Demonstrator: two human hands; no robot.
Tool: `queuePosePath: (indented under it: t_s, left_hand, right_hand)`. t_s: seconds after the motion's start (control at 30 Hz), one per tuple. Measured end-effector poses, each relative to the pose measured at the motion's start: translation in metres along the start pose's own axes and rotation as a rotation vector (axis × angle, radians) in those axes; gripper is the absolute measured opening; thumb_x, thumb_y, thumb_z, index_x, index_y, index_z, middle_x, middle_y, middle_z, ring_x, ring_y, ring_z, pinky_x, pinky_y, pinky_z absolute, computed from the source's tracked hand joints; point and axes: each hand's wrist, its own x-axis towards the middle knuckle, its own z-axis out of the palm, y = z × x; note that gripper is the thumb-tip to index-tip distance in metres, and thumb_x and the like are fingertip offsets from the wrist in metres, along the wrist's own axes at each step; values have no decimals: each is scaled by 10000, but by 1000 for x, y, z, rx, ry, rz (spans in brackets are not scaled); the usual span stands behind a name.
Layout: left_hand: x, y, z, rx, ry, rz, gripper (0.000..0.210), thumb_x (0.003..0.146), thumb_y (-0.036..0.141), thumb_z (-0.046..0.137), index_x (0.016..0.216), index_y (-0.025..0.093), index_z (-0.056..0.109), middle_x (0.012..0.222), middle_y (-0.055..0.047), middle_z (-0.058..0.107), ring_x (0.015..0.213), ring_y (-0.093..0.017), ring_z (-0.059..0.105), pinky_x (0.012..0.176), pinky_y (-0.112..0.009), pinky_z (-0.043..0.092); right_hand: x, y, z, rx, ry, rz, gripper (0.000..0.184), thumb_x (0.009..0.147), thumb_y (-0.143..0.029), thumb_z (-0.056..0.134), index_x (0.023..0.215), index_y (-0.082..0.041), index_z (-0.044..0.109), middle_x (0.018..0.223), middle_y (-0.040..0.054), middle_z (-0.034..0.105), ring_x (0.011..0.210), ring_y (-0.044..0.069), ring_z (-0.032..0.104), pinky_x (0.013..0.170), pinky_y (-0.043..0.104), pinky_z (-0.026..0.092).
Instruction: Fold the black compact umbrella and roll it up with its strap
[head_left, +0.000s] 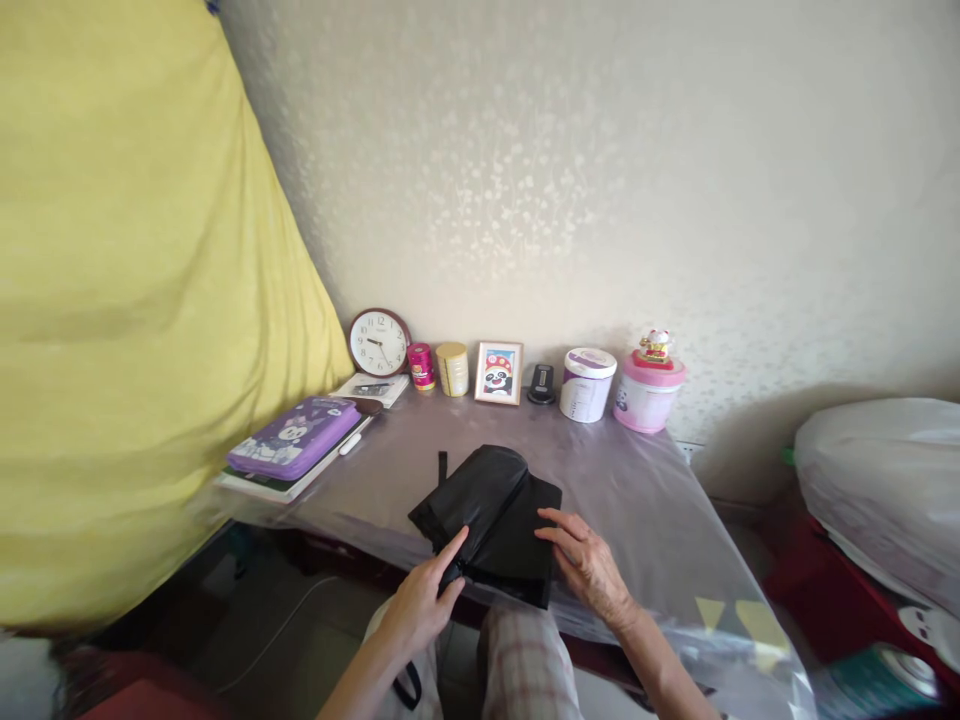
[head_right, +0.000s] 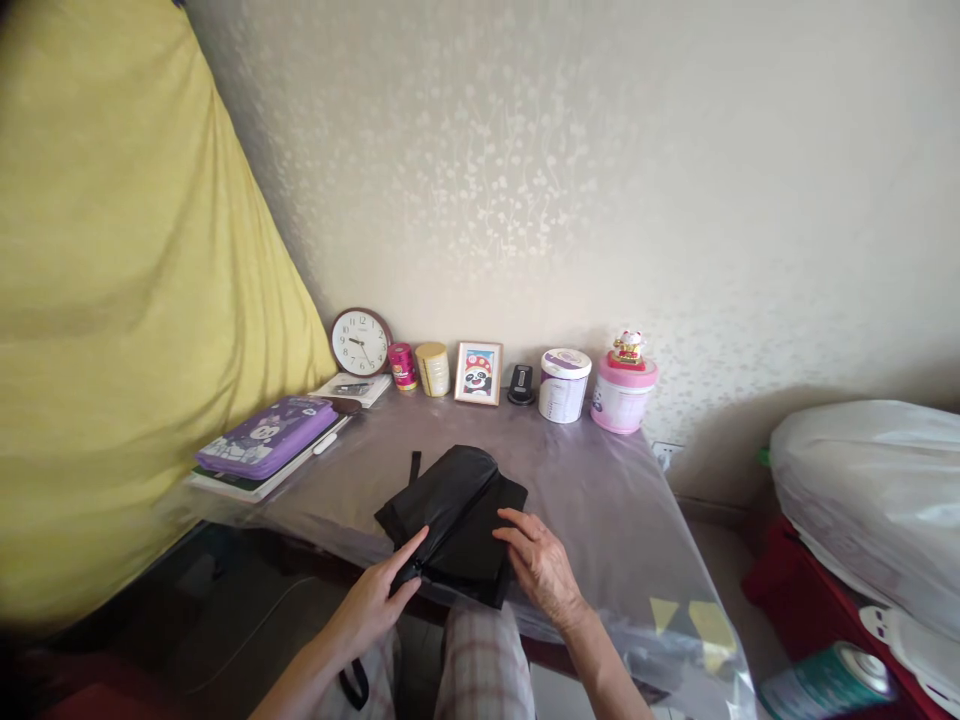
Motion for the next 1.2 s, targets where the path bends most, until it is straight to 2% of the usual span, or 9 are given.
queuePosePath:
  t_s: [0.17,0.3,0.5,0.77,0.83,0.9,1.0,1.1,1.2]
  left_hand:
    - [2,-1,1,12,3,1,605,825,210,421,1396,296,244,1367,11,445,1186,-155,478,988,-248,346]
    - [3,-1,3,30,5,0,612,820,213,423,1400,283,241,1359,-2,456,1169,-168,494,985,-263,352]
    - [2,-1,6,52,10,-5,618,817,225,434,1402,264,240,1306,-20,515,1147,-178,509,979,-268,354]
    - [2,-4,5,48,29,-43,593,822,288,444,1381,159,292,1207,-120,577,1099,-235,535,944,-336,385]
    - [2,-5,2,26,35,-60,599,823,319,455,1378,178,282,1123,-116,617,999,-229,592,877,-330,436]
    - [2,-6,2,-4,23,-78,578,839,359,431,1373,220,261,1077,-99,627,755,-186,654,698,-288,505]
    - [2,-11,7,-176,-27,-135,545,855,412,386,1356,271,227,1096,-93,601,387,-80,537,366,-208,426]
    - [2,-18,14,-355,-51,-187,576,845,437,403,1352,256,196,1029,-84,613,343,-56,488,305,-176,362]
    - [3,-19,16,-334,-63,-220,601,839,431,408,1355,207,198,928,-71,643,371,-84,517,340,-193,394]
  right_hand:
    - [16,-2,5,161,26,41,280,911,-180,337,1060,-242,565,1184,65,562,960,138,605,804,270,510]
    - [44,-6,15,224,110,0,229,919,-208,364,1027,-234,564,1063,56,602,1002,152,574,873,301,477]
    - [89,-15,37,197,174,-57,209,921,-234,381,997,-223,575,972,55,598,932,158,577,842,300,479]
    - [124,-26,69,96,139,-107,224,928,-196,357,967,-207,577,961,57,599,942,165,554,873,304,445]
    - [130,-28,73,66,119,-113,229,929,-190,352,958,-205,578,942,55,601,927,164,550,868,297,441]
    - [135,-29,75,33,92,-121,230,929,-180,351,950,-203,578,918,51,600,905,160,545,857,286,438]
    - [139,-30,79,-38,21,-138,232,927,-175,353,934,-198,583,896,46,596,867,156,538,831,272,437]
    - [141,-31,84,-120,-91,-135,222,921,-184,373,914,-195,595,886,44,595,842,157,534,795,259,442]
    - [141,-32,90,-175,-210,-98,207,912,-188,395,918,-202,601,912,41,591,856,151,534,786,244,439]
